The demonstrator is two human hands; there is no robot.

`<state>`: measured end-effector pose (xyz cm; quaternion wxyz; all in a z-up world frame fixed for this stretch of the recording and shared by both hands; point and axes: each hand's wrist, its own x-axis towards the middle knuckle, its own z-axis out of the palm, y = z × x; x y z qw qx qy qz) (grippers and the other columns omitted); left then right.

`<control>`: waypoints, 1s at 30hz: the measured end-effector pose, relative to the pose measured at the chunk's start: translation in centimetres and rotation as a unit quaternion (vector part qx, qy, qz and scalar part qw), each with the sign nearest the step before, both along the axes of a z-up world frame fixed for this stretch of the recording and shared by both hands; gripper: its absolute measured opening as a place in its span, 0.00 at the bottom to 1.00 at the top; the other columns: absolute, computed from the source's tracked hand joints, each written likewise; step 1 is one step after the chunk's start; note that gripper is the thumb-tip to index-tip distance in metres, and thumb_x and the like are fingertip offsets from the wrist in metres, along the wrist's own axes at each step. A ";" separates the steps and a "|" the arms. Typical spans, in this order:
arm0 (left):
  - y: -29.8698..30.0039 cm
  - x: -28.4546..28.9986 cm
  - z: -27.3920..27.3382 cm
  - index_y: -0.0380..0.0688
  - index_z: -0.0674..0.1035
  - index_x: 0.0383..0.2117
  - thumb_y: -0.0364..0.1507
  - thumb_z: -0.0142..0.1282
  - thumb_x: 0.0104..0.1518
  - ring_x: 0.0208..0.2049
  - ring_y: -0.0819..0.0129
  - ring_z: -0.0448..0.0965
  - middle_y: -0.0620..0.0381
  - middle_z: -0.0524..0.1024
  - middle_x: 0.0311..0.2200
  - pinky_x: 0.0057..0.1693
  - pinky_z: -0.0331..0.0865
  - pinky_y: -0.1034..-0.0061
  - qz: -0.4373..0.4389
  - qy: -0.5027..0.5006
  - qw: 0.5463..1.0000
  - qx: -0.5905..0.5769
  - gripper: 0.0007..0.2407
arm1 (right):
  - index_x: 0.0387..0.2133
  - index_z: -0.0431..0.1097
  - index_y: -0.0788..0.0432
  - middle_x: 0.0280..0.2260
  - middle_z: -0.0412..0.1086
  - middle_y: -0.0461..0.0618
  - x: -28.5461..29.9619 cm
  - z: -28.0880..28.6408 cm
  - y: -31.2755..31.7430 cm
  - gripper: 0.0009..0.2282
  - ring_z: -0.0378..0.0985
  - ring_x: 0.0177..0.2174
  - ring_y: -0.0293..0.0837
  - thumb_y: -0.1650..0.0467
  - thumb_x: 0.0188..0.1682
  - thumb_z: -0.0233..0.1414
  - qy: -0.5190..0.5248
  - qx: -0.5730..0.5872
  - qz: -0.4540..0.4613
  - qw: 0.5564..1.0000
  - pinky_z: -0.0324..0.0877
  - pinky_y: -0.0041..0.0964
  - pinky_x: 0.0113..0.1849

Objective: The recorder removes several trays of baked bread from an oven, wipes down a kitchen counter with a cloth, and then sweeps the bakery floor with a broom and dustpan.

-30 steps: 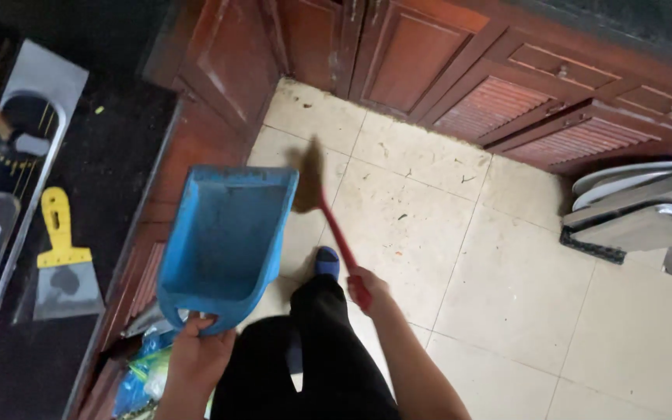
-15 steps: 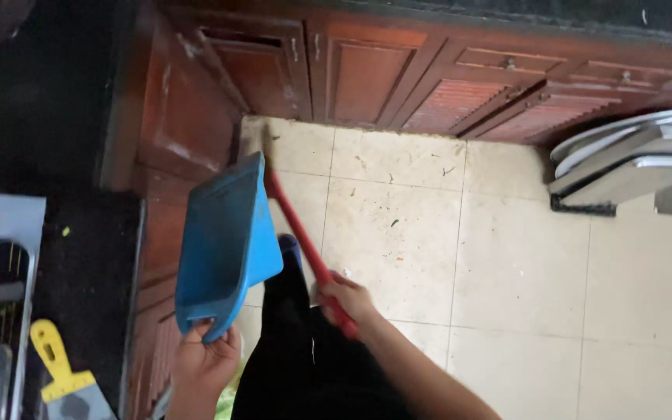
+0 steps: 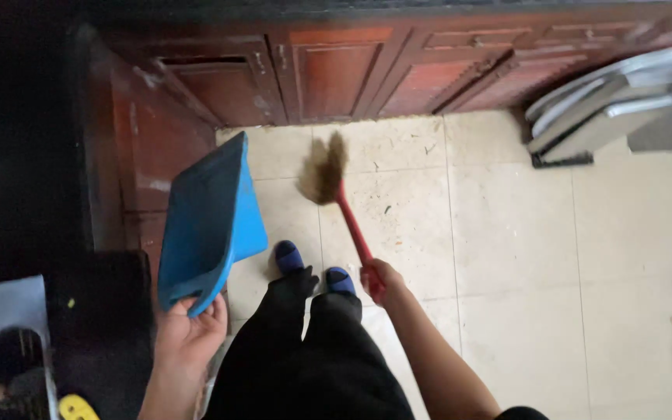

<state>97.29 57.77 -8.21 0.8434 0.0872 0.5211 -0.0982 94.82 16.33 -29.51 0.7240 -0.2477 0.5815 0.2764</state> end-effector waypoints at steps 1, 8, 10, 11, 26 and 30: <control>-0.2 1.2 0.6 0.42 0.79 0.32 0.21 0.48 0.62 0.39 0.72 0.85 0.58 0.84 0.35 0.51 0.78 0.76 -0.033 0.050 0.998 0.032 0.06 | 0.31 0.66 0.65 0.22 0.67 0.48 -1.7 1.6 -0.6 0.10 0.70 0.16 0.38 0.68 0.49 0.54 0.015 -0.011 -0.016 1.000 0.69 0.27 0.17; -0.1 5.9 -2.4 0.39 0.80 0.34 0.24 0.43 0.63 0.39 0.68 0.85 0.53 0.85 0.36 0.51 0.79 0.72 -0.089 0.035 0.994 -0.046 0.10 | 0.38 0.68 0.59 0.24 0.67 0.52 -5.5 18.7 7.3 0.07 0.67 0.15 0.42 0.71 0.47 0.52 -0.032 -0.126 0.017 0.991 0.66 0.35 0.15; 0.5 6.2 -4.0 0.37 0.80 0.33 0.22 0.45 0.64 0.37 0.66 0.85 0.52 0.85 0.34 0.49 0.80 0.70 -0.062 -0.008 0.993 -0.099 0.08 | 0.46 0.72 0.50 0.24 0.67 0.51 -5.5 20.4 9.4 0.14 0.66 0.14 0.41 0.73 0.46 0.53 -0.061 -0.080 0.024 0.995 0.64 0.33 0.15; 0.2 6.9 -2.8 0.37 0.80 0.33 0.22 0.45 0.64 0.37 0.66 0.85 0.52 0.85 0.34 0.49 0.80 0.70 -0.070 -0.007 0.993 -0.098 0.08 | 0.46 0.72 0.50 0.24 0.67 0.51 -4.7 18.4 10.3 0.14 0.66 0.14 0.41 0.73 0.46 0.53 -0.060 -0.079 0.016 0.995 0.64 0.33 0.15; -4.1 10.2 2.3 0.40 0.82 0.36 0.23 0.43 0.65 0.40 0.68 0.86 0.53 0.86 0.38 0.49 0.79 0.75 -0.191 0.015 0.981 0.025 0.10 | 0.25 0.65 0.63 0.17 0.62 0.47 -11.5 2.3 -3.8 0.05 0.60 0.14 0.35 0.76 0.47 0.55 0.027 -0.112 -0.172 0.978 0.56 0.25 0.15; -7.0 10.7 0.4 0.38 0.81 0.36 0.21 0.42 0.64 0.38 0.68 0.86 0.52 0.85 0.37 0.49 0.80 0.74 -0.192 0.036 0.981 0.005 0.11 | 0.27 0.63 0.65 0.16 0.58 0.44 -18.2 1.2 -9.7 0.08 0.59 0.14 0.34 0.72 0.49 0.55 0.050 -0.069 -0.243 0.966 0.57 0.23 0.14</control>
